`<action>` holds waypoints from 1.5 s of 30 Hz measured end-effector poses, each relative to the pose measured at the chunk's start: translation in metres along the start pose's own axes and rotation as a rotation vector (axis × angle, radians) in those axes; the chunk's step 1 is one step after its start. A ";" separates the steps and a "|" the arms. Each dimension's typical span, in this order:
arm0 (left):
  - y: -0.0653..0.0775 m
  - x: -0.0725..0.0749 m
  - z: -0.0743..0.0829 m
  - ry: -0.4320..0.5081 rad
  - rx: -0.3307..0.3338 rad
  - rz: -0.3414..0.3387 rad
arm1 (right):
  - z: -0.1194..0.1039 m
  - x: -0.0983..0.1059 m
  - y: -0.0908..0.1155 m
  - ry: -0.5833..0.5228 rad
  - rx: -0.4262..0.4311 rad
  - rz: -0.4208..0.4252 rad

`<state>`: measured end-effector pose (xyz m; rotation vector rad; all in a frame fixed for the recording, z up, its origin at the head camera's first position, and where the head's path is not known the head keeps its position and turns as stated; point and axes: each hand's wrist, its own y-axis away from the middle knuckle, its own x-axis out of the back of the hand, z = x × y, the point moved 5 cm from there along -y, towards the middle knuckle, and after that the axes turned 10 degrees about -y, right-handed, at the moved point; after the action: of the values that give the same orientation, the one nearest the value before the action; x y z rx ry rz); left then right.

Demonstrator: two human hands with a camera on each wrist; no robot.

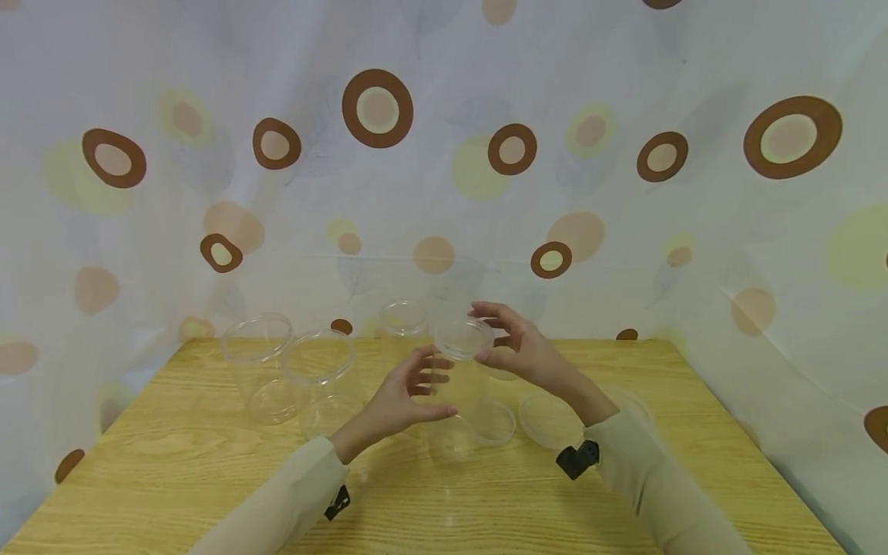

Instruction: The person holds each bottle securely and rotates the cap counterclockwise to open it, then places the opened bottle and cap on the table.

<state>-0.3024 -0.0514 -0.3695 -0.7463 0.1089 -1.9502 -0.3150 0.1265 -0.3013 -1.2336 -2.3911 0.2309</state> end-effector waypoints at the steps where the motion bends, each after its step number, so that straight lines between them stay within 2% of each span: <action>1: 0.000 0.000 0.000 -0.005 0.003 0.004 | -0.001 -0.001 0.001 0.019 0.008 0.032; 7: -0.001 0.000 -0.001 -0.025 -0.009 0.023 | -0.003 -0.008 0.004 0.075 0.016 0.171; 10: -0.001 0.001 0.000 -0.033 -0.016 0.025 | -0.003 -0.010 0.004 0.097 0.012 0.200; 13: -0.001 0.001 0.000 -0.034 -0.009 0.022 | -0.002 -0.009 0.003 0.095 0.018 0.187; 16: -0.001 0.001 0.000 -0.024 -0.012 0.012 | -0.001 -0.006 0.001 0.055 0.020 0.105; 21: 0.001 0.000 0.000 -0.011 -0.023 -0.013 | 0.002 0.002 -0.001 -0.066 -0.036 -0.124; 24: 0.001 -0.001 0.000 -0.007 -0.012 -0.031 | 0.001 0.006 -0.002 -0.117 -0.061 -0.229; 27: 0.002 -0.002 0.000 -0.006 -0.004 -0.040 | 0.001 0.008 -0.003 -0.144 -0.073 -0.281; 29: 0.002 -0.001 0.000 -0.009 -0.011 -0.039 | 0.000 0.008 -0.003 -0.143 -0.076 -0.284; 33: 0.001 0.000 0.005 -0.010 -0.023 -0.025 | -0.002 0.007 0.000 -0.141 -0.064 -0.206; 39: 0.000 0.001 0.004 -0.006 -0.023 0.001 | -0.005 -0.001 0.004 -0.032 0.014 0.027; 42: -0.001 0.001 0.004 -0.001 -0.028 0.006 | -0.004 -0.006 0.007 0.020 0.010 0.122; 45: -0.001 0.000 0.003 -0.008 -0.034 0.009 | -0.004 -0.009 0.009 0.043 -0.008 0.176</action>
<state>-0.3015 -0.0504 -0.3664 -0.7744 0.1403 -1.9409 -0.3024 0.1247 -0.3039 -1.4389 -2.2509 0.2465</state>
